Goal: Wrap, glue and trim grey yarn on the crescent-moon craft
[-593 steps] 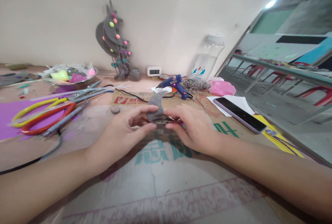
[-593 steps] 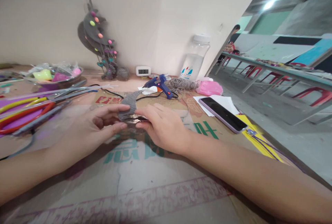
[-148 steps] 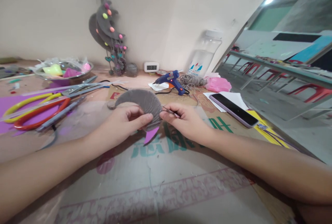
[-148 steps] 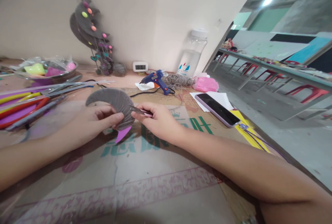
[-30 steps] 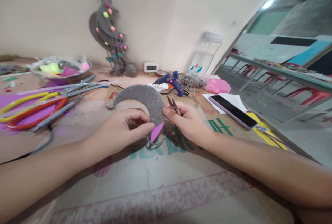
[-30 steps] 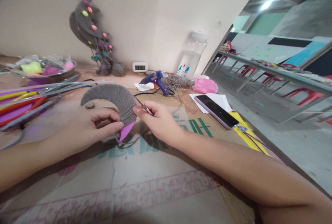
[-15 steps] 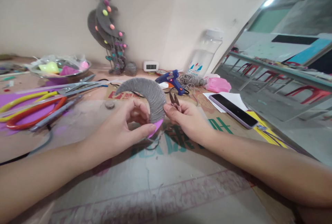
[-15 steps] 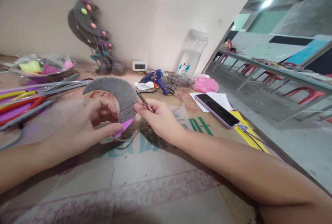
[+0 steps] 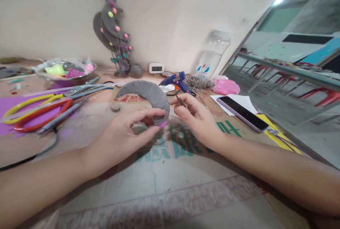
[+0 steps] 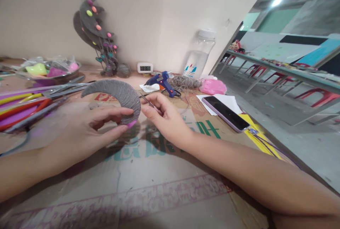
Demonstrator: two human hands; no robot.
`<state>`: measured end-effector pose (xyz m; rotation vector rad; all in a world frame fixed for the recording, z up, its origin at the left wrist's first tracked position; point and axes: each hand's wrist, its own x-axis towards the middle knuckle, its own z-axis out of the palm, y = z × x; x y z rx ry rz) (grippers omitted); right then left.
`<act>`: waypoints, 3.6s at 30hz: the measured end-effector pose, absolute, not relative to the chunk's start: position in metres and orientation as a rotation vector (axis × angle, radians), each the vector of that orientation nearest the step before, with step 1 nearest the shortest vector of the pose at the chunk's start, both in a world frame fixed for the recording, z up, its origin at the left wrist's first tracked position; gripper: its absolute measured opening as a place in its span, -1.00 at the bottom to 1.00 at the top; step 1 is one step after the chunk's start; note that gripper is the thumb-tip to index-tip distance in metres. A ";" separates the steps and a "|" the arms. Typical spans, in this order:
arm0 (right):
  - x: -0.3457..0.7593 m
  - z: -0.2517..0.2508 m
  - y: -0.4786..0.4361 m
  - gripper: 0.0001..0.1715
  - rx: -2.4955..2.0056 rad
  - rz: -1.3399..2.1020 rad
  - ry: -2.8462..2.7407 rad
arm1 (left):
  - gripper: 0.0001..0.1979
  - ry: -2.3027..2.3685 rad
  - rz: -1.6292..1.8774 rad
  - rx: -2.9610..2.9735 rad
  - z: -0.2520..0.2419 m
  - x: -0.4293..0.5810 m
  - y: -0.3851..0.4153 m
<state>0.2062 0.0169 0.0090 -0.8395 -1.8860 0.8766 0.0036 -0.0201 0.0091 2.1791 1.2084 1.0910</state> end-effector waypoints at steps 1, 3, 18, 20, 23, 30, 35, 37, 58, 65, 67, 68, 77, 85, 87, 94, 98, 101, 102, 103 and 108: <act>0.209 0.009 0.017 -0.69 -0.812 0.789 -1.915 | -0.73 1.227 1.089 2.180 0.009 0.003 -0.020; 0.215 0.009 0.017 -0.70 -0.762 0.588 -2.019 | -0.73 1.258 1.086 2.180 0.009 0.003 -0.019; 0.220 0.012 0.013 -0.77 -0.614 -0.294 -2.430 | -0.69 1.292 1.087 2.210 0.007 0.002 -0.019; 0.219 0.012 0.013 -0.78 -0.614 -0.324 -2.437 | -0.69 1.286 1.088 2.222 0.006 0.002 -0.019; 0.218 0.012 0.012 -0.78 -0.631 -0.351 -2.438 | -0.70 1.259 1.098 2.259 0.007 0.002 -0.019; 0.218 0.014 0.012 -0.79 -0.612 -0.371 -2.447 | -0.71 1.239 1.103 2.308 0.008 0.003 -0.019; 0.217 0.015 0.011 -0.81 -0.612 -0.368 -2.453 | -0.71 1.247 1.076 2.289 0.008 0.002 -0.019; 0.217 0.014 0.011 -0.81 -0.617 -0.367 -2.457 | -0.71 1.251 1.079 2.280 0.007 0.002 -0.019; 0.218 0.011 0.014 -0.79 -0.623 -0.317 -2.464 | -0.71 1.207 1.072 2.281 0.008 0.002 -0.019; 0.219 0.010 0.014 -0.77 -0.649 -0.289 -2.483 | -0.71 1.216 1.070 2.299 0.007 0.002 -0.018; 0.218 0.010 0.013 -0.76 -0.651 -0.302 -2.484 | -0.71 1.207 1.068 2.310 0.007 0.002 -0.018; 0.218 0.011 0.013 -0.76 -0.649 -0.312 -2.487 | -0.72 1.204 1.066 2.314 0.007 0.002 -0.018; 0.214 0.012 0.012 -0.77 -0.613 -0.393 -2.499 | -0.73 1.185 1.075 2.305 0.007 0.003 -0.019; 0.215 0.011 0.011 -0.79 -0.609 -0.383 -2.489 | -0.72 1.163 1.082 2.301 0.005 0.003 -0.019; 0.217 0.010 0.012 -0.79 -0.629 -0.292 -2.449 | -0.72 1.175 1.087 2.305 0.007 0.003 -0.019; 0.223 0.003 0.017 -0.79 -0.695 -0.144 -2.391 | -0.71 1.239 1.049 2.294 0.009 0.003 -0.019; 0.222 0.004 0.016 -0.81 -0.680 -0.164 -2.412 | -0.66 1.242 1.050 2.298 0.005 0.001 -0.019; 0.221 0.005 0.016 -0.81 -0.685 -0.190 -2.421 | -0.64 1.248 1.049 2.302 0.004 0.001 -0.018; 0.220 0.006 0.015 -0.82 -0.686 -0.202 -2.423 | -0.65 1.248 1.050 2.307 0.004 0.001 -0.018; 0.220 0.006 0.015 -0.82 -0.687 -0.213 -2.425 | -0.65 1.249 1.051 2.311 0.005 0.001 -0.018; 0.220 0.008 0.014 -0.81 -0.687 -0.261 -2.433 | -0.65 1.236 1.074 2.334 0.006 0.001 -0.019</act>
